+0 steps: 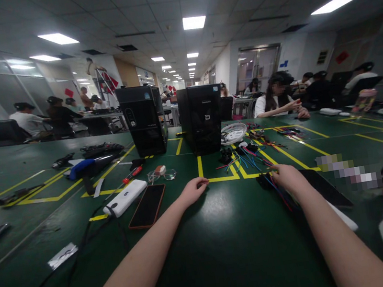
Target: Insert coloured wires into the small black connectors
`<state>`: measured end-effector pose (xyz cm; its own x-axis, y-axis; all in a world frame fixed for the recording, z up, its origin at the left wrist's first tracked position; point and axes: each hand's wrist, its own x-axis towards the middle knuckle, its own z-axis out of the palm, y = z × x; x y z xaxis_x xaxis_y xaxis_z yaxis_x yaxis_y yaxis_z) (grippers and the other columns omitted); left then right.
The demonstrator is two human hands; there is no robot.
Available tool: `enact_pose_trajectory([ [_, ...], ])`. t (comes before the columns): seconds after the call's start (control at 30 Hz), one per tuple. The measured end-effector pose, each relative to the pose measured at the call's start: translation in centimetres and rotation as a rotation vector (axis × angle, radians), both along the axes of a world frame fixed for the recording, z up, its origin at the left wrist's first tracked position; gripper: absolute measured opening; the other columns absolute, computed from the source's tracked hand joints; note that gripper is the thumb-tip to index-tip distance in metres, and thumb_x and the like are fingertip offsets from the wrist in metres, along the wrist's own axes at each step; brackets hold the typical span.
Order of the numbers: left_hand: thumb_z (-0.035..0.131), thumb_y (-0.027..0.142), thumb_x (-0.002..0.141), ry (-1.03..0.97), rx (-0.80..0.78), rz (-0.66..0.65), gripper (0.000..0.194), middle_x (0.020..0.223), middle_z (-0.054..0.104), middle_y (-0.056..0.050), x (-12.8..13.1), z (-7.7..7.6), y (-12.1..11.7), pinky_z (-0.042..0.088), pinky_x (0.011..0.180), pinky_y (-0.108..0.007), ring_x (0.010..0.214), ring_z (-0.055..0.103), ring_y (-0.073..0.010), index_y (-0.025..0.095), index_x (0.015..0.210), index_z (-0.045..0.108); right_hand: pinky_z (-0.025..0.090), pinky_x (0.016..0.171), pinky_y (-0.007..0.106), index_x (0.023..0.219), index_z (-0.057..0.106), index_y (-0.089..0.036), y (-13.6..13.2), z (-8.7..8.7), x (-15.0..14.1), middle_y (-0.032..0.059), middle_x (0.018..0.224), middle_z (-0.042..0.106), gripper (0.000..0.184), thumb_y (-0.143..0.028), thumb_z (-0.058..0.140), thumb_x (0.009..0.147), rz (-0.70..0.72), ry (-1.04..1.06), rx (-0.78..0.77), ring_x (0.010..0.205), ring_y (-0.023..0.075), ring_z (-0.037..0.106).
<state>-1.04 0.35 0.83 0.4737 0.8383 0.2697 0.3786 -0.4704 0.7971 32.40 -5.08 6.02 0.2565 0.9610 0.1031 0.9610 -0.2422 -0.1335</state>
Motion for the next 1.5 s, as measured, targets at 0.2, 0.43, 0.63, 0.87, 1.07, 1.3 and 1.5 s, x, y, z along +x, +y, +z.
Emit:
enact_pose_trajectory([
  [0.2,0.051,0.018,0.08,-0.008,0.003,-0.001,0.023,0.099,0.065,-0.008,0.0,0.3,-0.2,0.045,0.088,-0.03,0.094,0.06,-0.0162,0.013,0.1,0.061,0.038,0.058,0.023,0.116,0.055,-0.012,-1.0,1.6,0.2,0.0035,0.063,0.064,0.044,-0.02,0.049,0.074,0.02,0.182,-0.125,0.062,0.0156,0.06],
  [0.43,0.05,0.017,0.08,-0.014,0.016,-0.003,0.022,0.098,0.065,-0.008,0.0,-0.4,0.1,0.045,0.088,-0.029,0.092,0.06,-0.0159,0.013,0.098,0.061,0.038,0.056,0.021,0.116,0.055,-0.01,-1.2,1.8,-0.5,0.0023,0.059,0.063,0.045,-0.016,0.05,0.072,0.082,0.199,-0.189,0.062,0.0151,0.06],
  [0.63,0.05,0.018,0.08,-0.003,0.012,0.003,0.022,0.098,0.065,-0.008,-0.1,-0.3,0.1,0.045,0.088,-0.029,0.092,0.06,-0.0159,0.013,0.099,0.061,0.037,0.055,0.02,0.109,0.061,-0.015,-1.1,1.5,-0.5,0.0022,0.062,0.064,0.04,-0.017,0.05,0.07,0.095,0.147,-0.209,0.064,0.0148,0.06],
  [0.87,0.05,0.016,0.081,0.007,-0.017,0.009,0.022,0.1,0.064,-0.008,-0.1,0.5,-0.5,0.045,0.088,-0.03,0.094,0.059,-0.0155,0.014,0.1,0.061,0.037,0.056,0.021,0.108,0.061,-0.016,-0.9,1.4,-0.6,0.0034,0.068,0.066,0.041,-0.016,0.049,0.069,0.095,0.1,-0.189,0.065,0.015,0.06],
  [1.07,0.05,0.017,0.081,0.013,-0.018,0.013,0.022,0.1,0.064,-0.008,0.0,0.9,-0.8,0.045,0.088,-0.03,0.094,0.059,-0.0163,0.014,0.1,0.061,0.038,0.056,0.021,0.107,0.062,-0.016,-0.8,1.2,-0.2,0.0033,0.066,0.065,0.04,-0.017,0.051,0.068,0.092,0.119,-0.198,0.063,0.0152,0.06],
  [1.3,0.051,0.016,0.08,0.018,-0.005,0.019,0.022,0.099,0.065,-0.008,0.1,0.7,-0.6,0.045,0.088,-0.03,0.093,0.06,-0.0163,0.013,0.099,0.062,0.038,0.056,0.021,0.109,0.061,-0.016,-0.7,0.9,0.1,0.0034,0.068,0.066,0.04,-0.019,0.051,0.07,0.145,0.144,-0.19,0.064,0.0154,0.06],
  [1.5,0.051,0.017,0.08,0.011,0.024,0.007,0.021,0.098,0.065,-0.008,0.0,0.1,-0.1,0.045,0.088,-0.03,0.092,0.06,-0.0161,0.013,0.098,0.062,0.038,0.056,0.022,0.111,0.061,-0.015,-0.9,1.0,0.0,0.0029,0.066,0.065,0.04,-0.019,0.05,0.072,0.153,0.168,-0.2,0.064,0.0153,0.06],
])
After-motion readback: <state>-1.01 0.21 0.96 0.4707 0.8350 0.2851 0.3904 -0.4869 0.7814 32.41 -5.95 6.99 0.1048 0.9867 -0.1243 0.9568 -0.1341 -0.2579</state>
